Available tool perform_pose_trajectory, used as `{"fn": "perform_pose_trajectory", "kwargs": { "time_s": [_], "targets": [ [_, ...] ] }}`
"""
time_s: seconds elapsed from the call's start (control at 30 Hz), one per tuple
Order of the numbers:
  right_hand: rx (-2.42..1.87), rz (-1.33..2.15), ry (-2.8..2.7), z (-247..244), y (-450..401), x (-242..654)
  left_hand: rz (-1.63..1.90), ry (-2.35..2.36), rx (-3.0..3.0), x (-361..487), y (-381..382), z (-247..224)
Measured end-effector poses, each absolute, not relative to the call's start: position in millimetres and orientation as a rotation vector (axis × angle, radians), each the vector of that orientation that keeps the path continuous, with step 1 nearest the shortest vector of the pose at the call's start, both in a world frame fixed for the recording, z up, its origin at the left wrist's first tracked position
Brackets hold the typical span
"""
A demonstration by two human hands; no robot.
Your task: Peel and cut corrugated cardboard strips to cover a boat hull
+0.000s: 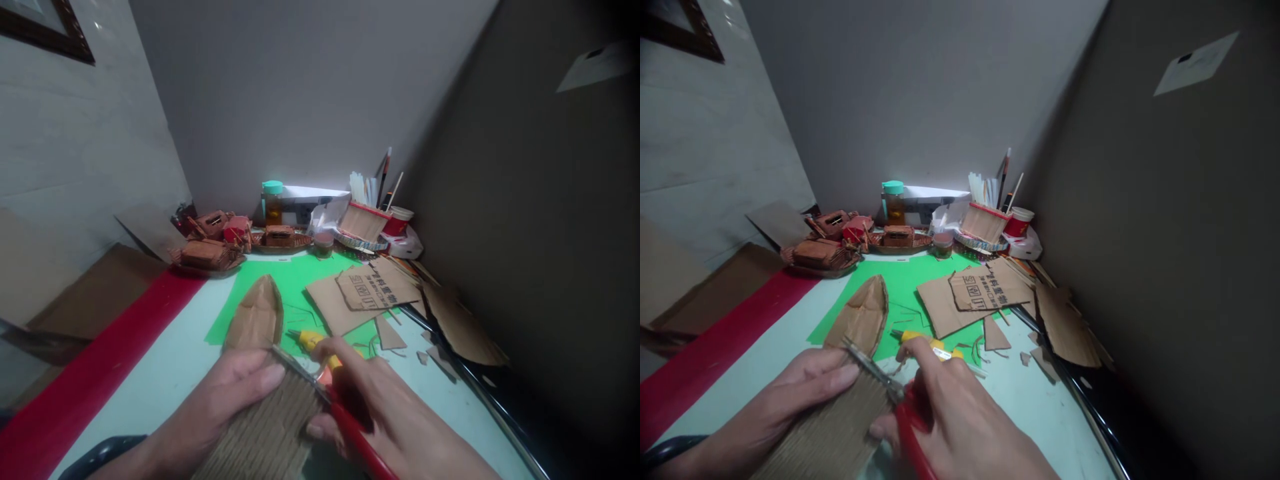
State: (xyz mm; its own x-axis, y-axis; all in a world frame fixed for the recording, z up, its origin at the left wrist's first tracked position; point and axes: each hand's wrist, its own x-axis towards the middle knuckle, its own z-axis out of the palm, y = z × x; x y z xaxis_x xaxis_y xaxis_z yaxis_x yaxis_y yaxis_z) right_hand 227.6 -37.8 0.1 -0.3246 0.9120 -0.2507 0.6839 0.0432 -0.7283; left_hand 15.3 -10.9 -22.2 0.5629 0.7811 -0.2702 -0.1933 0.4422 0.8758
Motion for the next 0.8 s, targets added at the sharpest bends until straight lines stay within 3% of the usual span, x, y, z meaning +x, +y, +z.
{"fn": "perform_pose_trajectory", "kwargs": {
  "time_s": [0.33,0.8],
  "targets": [
    [-1.515,1.207,-2.100,-0.2,-36.7,228.6,0.595,0.736,0.978,12.8,-9.7,-27.5],
    [-1.291,0.909,-2.272,-7.8,-42.6,224.4,0.604,0.758,1.075,12.6,-11.8,-27.7]
  ]
}}
